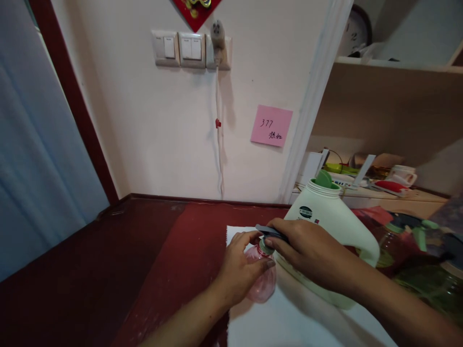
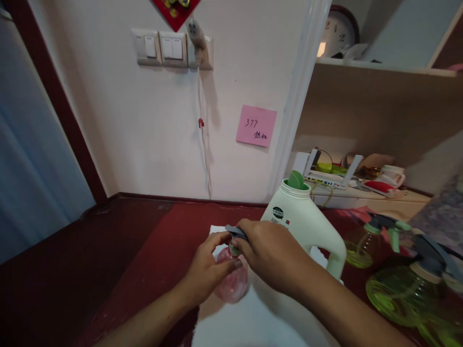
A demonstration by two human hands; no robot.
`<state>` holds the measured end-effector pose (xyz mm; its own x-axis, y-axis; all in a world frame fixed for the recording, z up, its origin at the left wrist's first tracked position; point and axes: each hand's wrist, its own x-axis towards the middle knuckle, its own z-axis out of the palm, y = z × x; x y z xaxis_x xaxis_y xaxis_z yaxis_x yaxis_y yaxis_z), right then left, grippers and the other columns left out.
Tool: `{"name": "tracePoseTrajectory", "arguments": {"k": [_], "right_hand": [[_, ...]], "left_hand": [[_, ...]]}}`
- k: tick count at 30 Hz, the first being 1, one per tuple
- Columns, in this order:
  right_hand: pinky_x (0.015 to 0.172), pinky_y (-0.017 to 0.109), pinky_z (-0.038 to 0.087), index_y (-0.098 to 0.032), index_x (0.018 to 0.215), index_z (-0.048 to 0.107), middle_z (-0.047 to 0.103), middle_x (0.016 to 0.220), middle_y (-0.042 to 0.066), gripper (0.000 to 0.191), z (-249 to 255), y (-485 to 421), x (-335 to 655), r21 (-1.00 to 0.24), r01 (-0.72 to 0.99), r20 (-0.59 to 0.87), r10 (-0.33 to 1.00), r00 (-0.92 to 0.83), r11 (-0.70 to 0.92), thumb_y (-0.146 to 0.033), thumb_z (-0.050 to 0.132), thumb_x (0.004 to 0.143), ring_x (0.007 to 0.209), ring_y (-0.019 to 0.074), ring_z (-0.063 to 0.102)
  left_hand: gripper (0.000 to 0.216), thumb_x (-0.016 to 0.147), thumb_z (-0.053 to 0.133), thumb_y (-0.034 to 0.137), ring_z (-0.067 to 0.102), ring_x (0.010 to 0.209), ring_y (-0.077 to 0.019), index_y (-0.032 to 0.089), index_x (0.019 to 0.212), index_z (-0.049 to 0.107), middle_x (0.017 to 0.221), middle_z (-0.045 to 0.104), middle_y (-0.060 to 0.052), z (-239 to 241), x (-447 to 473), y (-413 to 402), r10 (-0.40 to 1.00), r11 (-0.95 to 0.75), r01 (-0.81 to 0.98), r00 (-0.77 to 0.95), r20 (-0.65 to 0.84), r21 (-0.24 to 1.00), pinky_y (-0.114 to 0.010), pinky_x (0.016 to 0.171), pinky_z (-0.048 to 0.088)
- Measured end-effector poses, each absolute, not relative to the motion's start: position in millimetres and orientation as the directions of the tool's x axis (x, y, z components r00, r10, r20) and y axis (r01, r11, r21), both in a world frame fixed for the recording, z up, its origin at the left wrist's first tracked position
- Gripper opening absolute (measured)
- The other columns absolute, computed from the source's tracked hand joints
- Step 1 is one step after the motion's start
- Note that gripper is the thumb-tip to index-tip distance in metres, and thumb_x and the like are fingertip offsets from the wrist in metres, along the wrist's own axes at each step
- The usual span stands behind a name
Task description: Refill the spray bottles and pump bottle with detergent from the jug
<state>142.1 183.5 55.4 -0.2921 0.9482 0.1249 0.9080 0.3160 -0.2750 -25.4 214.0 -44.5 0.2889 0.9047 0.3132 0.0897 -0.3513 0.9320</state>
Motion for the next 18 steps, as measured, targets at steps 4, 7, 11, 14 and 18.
{"name": "tracePoseTrajectory", "arguments": {"k": [4, 7, 11, 14, 18], "right_hand": [[0.062, 0.032, 0.029, -0.023, 0.085, 0.06, 0.07, 0.081, 0.003, 0.02, 60, 188, 136, -0.23, 0.919, 0.078, 0.948, -0.309, 0.319, -0.035, 0.048, 0.096, 0.072, 0.0203, 0.062], [0.06, 0.031, 0.028, -0.023, 0.085, 0.06, 0.07, 0.081, 0.004, 0.02, 61, 191, 134, -0.199, 0.931, 0.054, 0.952, -0.302, 0.307, -0.036, 0.048, 0.095, 0.07, 0.0202, 0.061], [0.061, 0.031, 0.028, -0.024, 0.084, 0.06, 0.07, 0.079, 0.004, 0.021, 60, 193, 135, -0.182, 0.932, 0.05, 0.95, -0.309, 0.313, -0.037, 0.049, 0.095, 0.069, 0.0198, 0.06], [0.06, 0.031, 0.028, -0.023, 0.083, 0.058, 0.069, 0.079, 0.003, 0.019, 61, 193, 132, -0.179, 0.936, 0.039, 0.953, -0.3, 0.302, -0.035, 0.05, 0.095, 0.068, 0.0192, 0.059], [0.059, 0.031, 0.028, -0.023, 0.082, 0.058, 0.069, 0.079, 0.004, 0.016, 63, 193, 128, -0.149, 0.946, 0.027, 0.957, -0.287, 0.288, -0.032, 0.052, 0.093, 0.068, 0.019, 0.059]], "left_hand": [[0.036, 0.072, 0.08, 0.022, 0.059, 0.11, -0.0305, 0.017, 0.106, 0.069, 0.113, 0.067, -0.011, -43, -25, 214, 0.906, -0.351, 0.116, 0.295, 0.305, 0.929, -0.044, 0.097, 0.043], [0.033, 0.073, 0.081, 0.024, 0.059, 0.108, -0.0308, 0.016, 0.103, 0.07, 0.111, 0.067, -0.01, -43, -25, 213, 0.902, -0.363, 0.137, 0.3, 0.31, 0.922, -0.044, 0.094, 0.043], [0.03, 0.075, 0.08, 0.026, 0.059, 0.107, -0.0302, 0.017, 0.102, 0.07, 0.11, 0.067, -0.01, -44, -25, 213, 0.893, -0.38, 0.131, 0.31, 0.326, 0.916, -0.043, 0.094, 0.043], [0.03, 0.076, 0.08, 0.025, 0.058, 0.108, -0.0299, 0.017, 0.102, 0.07, 0.11, 0.067, -0.009, -44, -25, 213, 0.891, -0.384, 0.125, 0.311, 0.331, 0.915, -0.043, 0.094, 0.042], [0.031, 0.074, 0.08, 0.023, 0.058, 0.108, -0.0295, 0.017, 0.102, 0.068, 0.111, 0.067, -0.009, -44, -26, 212, 0.904, -0.353, 0.124, 0.3, 0.304, 0.927, -0.043, 0.094, 0.042]]}}
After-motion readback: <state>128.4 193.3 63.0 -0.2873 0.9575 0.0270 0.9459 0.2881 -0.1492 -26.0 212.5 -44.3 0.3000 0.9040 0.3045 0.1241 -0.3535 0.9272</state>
